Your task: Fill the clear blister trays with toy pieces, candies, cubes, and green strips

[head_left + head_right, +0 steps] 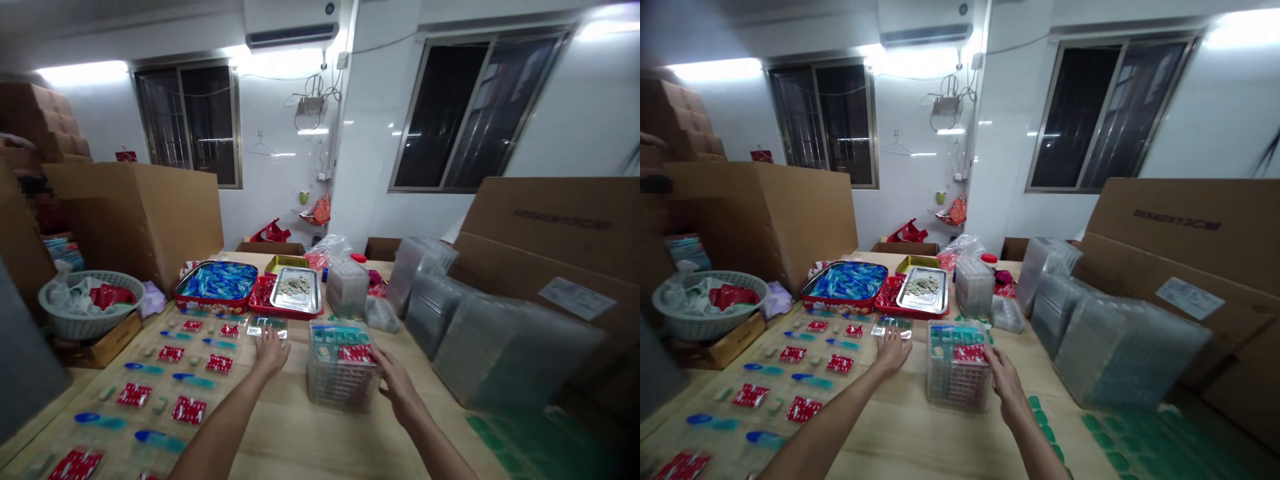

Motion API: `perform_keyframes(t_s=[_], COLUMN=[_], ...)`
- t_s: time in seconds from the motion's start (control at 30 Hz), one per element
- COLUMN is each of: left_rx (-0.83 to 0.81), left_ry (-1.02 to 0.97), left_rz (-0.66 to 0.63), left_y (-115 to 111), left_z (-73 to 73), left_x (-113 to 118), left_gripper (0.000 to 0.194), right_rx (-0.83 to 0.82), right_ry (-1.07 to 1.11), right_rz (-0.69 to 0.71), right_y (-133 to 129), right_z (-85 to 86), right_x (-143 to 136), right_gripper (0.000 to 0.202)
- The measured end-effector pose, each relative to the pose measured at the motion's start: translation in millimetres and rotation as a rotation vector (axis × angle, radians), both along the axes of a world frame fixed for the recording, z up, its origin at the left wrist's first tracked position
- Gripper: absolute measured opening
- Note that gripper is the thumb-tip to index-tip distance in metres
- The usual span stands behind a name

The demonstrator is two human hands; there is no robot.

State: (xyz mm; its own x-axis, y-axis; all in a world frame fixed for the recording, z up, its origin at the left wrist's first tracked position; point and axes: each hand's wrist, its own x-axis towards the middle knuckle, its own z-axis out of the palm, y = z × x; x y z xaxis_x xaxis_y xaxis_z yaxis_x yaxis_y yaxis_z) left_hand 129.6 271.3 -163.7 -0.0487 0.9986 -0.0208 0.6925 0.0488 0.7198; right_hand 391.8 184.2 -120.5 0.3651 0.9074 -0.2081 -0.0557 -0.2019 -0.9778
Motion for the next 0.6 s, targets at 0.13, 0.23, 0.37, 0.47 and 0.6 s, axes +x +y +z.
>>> perform_keyframes(t_s=[0.13,0.23,0.37,0.47,0.6], left_rx=[0.023,0.03,0.038,0.042,0.173], left_ry=[0.238,0.437,0.526,0.503,0.277], left_rz=[-0.11,-0.208,-0.293,-0.302,-0.126], left_y=[-20.3,-54.7,-132.3,-205.2,-268.2], left_z=[-14.2,-17.0,-20.4,-34.1,-68.4], left_x=[-15.1,-14.7,-14.0,-14.8,-8.8], left_gripper=[0.07,0.073,0.074,0.073,0.054], right_rx=[0.041,0.169,0.379,0.377,0.289], right_ry=[-0.056,-0.182,-0.305,-0.306,-0.453], right_rz=[-0.071,-0.225,-0.253,0.014,0.194], right_y=[-3.5,-27.4,-83.7,-127.9,-164.3], right_z=[3.1,1.8,-20.8,-56.2,-108.2], right_x=[0.6,-7.4,-34.3,-66.2,-114.9], right_gripper=[0.082,0.087,0.062,0.038,0.042])
